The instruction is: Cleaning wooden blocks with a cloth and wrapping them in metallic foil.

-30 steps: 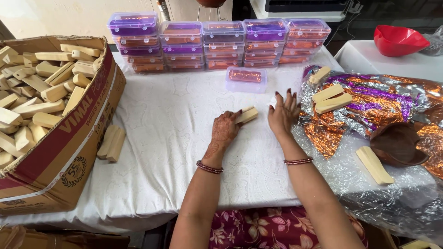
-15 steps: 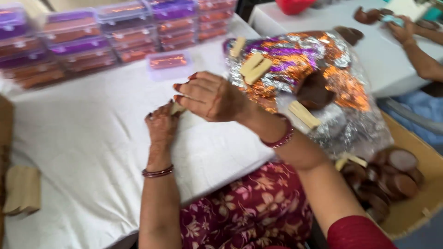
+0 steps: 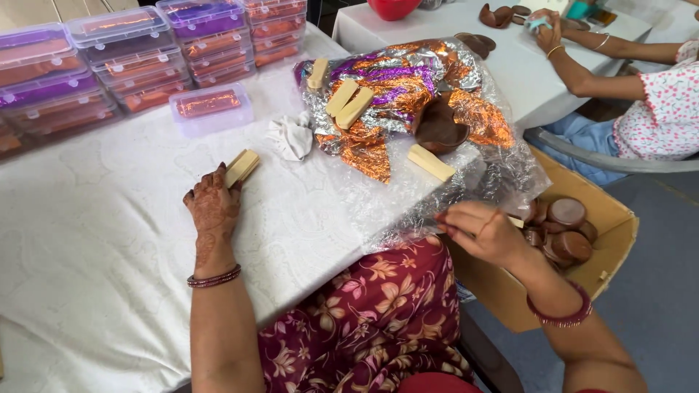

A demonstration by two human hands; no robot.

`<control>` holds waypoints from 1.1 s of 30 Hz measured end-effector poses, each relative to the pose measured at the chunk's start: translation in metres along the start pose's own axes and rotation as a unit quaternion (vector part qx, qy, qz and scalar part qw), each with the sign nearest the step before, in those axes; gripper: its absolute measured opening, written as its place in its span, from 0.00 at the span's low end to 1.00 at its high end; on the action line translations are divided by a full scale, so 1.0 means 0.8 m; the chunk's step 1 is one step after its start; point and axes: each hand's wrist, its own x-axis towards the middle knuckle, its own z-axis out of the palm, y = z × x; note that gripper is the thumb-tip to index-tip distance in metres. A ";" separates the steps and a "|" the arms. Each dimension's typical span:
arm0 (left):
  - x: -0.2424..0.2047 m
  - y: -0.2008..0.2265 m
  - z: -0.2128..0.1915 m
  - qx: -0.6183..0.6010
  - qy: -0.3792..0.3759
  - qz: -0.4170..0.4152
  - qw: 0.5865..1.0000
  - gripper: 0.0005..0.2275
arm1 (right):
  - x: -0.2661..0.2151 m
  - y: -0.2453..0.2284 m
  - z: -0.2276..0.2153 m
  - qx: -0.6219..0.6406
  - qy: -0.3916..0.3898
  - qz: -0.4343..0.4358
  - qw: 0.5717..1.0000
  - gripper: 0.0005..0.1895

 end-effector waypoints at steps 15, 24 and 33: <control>0.001 -0.003 0.007 0.008 -0.002 -0.010 1.000 0.25 | -0.115 0.022 0.089 -0.090 0.017 0.280 0.956 0.12; 0.007 -0.011 0.022 0.016 -0.001 -0.005 1.000 0.27 | -0.127 0.029 0.107 -0.082 0.097 0.261 0.957 0.13; -0.012 0.106 -0.002 0.010 0.104 0.219 0.970 0.29 | -0.162 0.058 0.139 -0.020 0.034 0.262 0.964 0.14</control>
